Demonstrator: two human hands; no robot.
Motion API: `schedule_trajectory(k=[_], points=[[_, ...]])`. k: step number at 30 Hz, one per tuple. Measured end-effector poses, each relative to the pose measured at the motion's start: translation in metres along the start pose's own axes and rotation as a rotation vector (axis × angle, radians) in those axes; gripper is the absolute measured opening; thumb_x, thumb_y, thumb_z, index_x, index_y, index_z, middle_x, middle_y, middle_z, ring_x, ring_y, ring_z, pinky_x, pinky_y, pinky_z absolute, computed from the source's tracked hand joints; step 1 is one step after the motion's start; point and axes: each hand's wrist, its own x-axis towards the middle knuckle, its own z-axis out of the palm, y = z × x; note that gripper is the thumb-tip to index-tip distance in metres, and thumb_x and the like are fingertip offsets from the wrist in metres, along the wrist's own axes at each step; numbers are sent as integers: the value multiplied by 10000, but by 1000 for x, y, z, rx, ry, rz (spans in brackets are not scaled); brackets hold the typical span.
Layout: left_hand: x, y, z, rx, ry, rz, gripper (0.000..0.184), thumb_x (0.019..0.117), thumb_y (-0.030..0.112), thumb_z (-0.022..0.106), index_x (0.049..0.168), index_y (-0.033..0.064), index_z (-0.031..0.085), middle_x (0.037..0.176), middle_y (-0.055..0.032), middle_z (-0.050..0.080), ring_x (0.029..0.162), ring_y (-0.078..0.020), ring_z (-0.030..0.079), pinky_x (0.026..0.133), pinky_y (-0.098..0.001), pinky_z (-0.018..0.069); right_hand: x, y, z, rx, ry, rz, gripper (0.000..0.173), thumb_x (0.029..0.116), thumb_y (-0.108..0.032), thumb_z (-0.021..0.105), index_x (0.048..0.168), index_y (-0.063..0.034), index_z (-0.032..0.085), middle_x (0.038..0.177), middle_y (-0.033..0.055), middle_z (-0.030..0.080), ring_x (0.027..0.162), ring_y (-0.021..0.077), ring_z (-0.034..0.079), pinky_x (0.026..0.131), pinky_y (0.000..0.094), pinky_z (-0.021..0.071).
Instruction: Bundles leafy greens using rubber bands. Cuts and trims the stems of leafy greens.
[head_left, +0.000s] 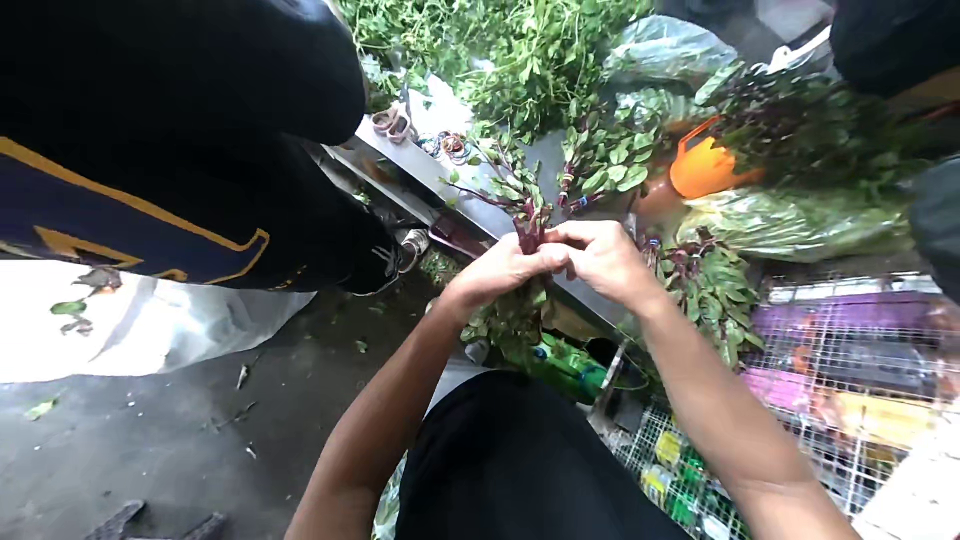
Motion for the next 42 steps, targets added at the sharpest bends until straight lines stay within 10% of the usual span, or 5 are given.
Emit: schedule_trajectory(k=[16, 23, 31, 35, 42], points=[[20, -17, 13, 100, 43, -224, 199, 848, -56, 711, 1014, 41, 661, 855, -44, 682, 749, -99, 647, 697, -278, 557, -2, 21, -2, -19, -128, 14, 90, 916, -166, 770, 883, -90, 735, 794, -3, 710, 683, 62, 659, 649, 265, 575], [7, -22, -4, -54, 136, -105, 149, 957, 56, 619, 1081, 72, 700, 730, -34, 609, 525, -79, 506, 497, -219, 467, -10, 25, -3, 301, 60, -24, 411, 978, 71, 386, 1237, -11, 693, 1252, 96, 707, 957, 198, 753, 815, 391, 665], [11, -17, 13, 345, 463, -235, 179, 885, 218, 760, 980, 84, 689, 746, -66, 638, 638, -174, 601, 590, -398, 513, -12, 28, 82, 570, 399, -22, 776, 940, -310, 733, 1556, -17, 363, 1505, 128, 526, 1291, 199, 604, 1053, 372, 547], [1, -48, 10, 809, 525, -241, 267, 965, 234, 674, 1174, 72, 639, 879, -156, 701, 795, -340, 702, 689, -578, 576, -27, 17, 76, 319, 167, 196, 1013, 803, -337, 850, 1607, -65, 297, 1597, 137, 412, 1401, 210, 495, 1118, 385, 489], [-39, -25, 28, 717, 207, -172, 254, 1004, 166, 599, 1181, -2, 667, 958, -155, 714, 892, -270, 704, 834, -481, 572, -5, 93, 14, -36, -597, 112, 276, 962, 27, 522, 1123, -15, 742, 1149, 108, 729, 967, 183, 720, 884, 412, 606]])
